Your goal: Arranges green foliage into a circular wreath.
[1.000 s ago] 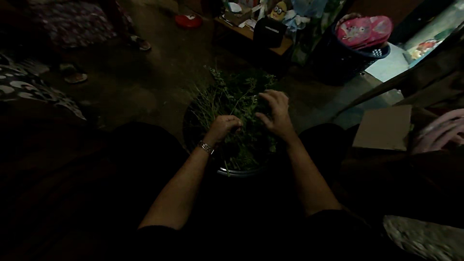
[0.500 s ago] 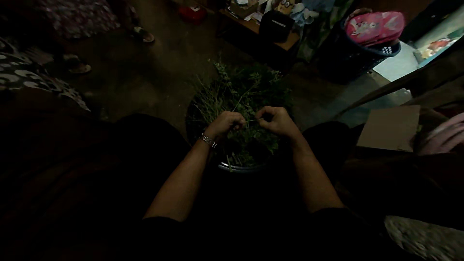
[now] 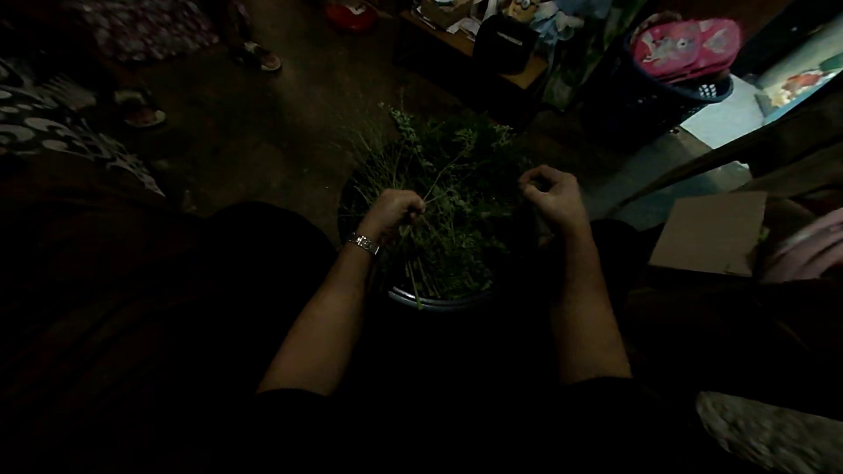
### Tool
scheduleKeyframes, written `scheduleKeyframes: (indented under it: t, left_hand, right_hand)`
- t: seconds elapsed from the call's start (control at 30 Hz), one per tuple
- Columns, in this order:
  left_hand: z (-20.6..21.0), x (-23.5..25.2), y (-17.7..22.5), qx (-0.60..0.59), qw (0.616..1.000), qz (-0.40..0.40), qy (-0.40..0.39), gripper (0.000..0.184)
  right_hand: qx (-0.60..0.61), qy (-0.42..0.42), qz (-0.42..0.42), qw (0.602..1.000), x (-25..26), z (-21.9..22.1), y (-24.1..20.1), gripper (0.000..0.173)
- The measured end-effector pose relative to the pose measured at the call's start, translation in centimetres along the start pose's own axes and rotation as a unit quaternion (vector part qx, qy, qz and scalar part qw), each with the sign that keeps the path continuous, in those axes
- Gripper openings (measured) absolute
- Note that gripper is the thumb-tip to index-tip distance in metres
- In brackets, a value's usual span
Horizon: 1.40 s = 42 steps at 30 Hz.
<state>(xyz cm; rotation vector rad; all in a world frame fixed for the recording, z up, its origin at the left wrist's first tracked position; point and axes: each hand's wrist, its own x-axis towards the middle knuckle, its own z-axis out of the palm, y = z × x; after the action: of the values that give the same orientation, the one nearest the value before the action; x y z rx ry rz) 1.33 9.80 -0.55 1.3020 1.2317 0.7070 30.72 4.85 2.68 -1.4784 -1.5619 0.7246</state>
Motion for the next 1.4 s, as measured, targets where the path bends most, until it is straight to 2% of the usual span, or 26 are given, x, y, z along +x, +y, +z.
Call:
scheduleKeyframes:
  t: [0.03, 0.1, 0.2, 0.27, 0.43, 0.53, 0.63, 0.7, 0.8, 0.93, 1.03, 1.13, 1.27, 1.4]
  left_hand:
    - [-0.1, -0.1, 0.1, 0.052, 0.999, -0.003, 0.002, 0.016]
    - [0.5, -0.2, 0.2, 0.156, 0.987, -0.012, -0.032, 0.021]
    - [1.8, 0.9, -1.8, 0.282, 0.954, 0.007, -0.105, 0.031]
    - [2.3, 2.4, -3.6, 0.351, 0.933, 0.005, -0.083, 0.037]
    - [2.9, 4.6, -6.3, 0.424, 0.904, -0.041, 0.036, 0.041]
    - [3.0, 4.9, -7.4, 0.444, 0.892, -0.079, 0.032, 0.037]
    - [3.1, 5.1, -7.8, 0.454, 0.884, -0.105, 0.021, 0.026]
    - [3.0, 5.2, -7.3, 0.432, 0.894, -0.113, 0.025, 0.028]
    - [2.6, 4.9, -6.1, 0.360, 0.930, -0.062, 0.045, 0.030]
    - [2.3, 3.2, -3.3, 0.288, 0.957, 0.000, 0.038, 0.028]
    - [1.7, 2.1, -2.2, 0.266, 0.962, 0.058, 0.030, 0.028]
    - [1.0, 1.3, -1.1, 0.263, 0.957, 0.117, 0.041, 0.032]
    - [0.2, 0.6, -0.6, 0.267, 0.948, 0.168, 0.048, 0.025]
    - [-0.5, 0.2, -0.1, 0.258, 0.944, 0.201, 0.047, 0.019]
  right_hand:
    - [-0.004, 0.019, 0.001, 1.000, 0.1, 0.0, 0.3, 0.016]
    - [-0.057, 0.017, 0.013, 0.998, 0.3, 0.5, 0.4, 0.018]
    - [-0.177, -0.061, 0.028, 0.982, 1.1, 1.8, 1.0, 0.031]
    - [-0.209, -0.081, 0.030, 0.974, 1.5, 2.8, 1.6, 0.041]
    - [-0.235, -0.192, 0.037, 0.952, 1.4, 4.1, 1.8, 0.042]
    - [-0.248, -0.247, 0.047, 0.936, 1.6, 4.9, 2.1, 0.041]
    - [-0.254, -0.252, 0.057, 0.932, 1.8, 4.9, 2.3, 0.041]
    - [-0.258, -0.237, 0.070, 0.934, 1.9, 4.6, 2.4, 0.041]
    - [-0.251, -0.187, 0.087, 0.946, 1.9, 4.0, 2.1, 0.039]
    - [-0.204, -0.065, 0.080, 0.973, 1.7, 3.0, 1.6, 0.037]
    - [-0.180, 0.046, 0.077, 0.980, 1.8, 2.2, 2.1, 0.040]
    - [-0.164, 0.118, 0.070, 0.977, 2.0, 1.4, 2.3, 0.040]
    - [-0.195, 0.146, 0.070, 0.967, 1.8, 0.7, 2.1, 0.038]
    - [-0.243, 0.140, 0.018, 0.960, 1.9, 1.0, 2.7, 0.035]
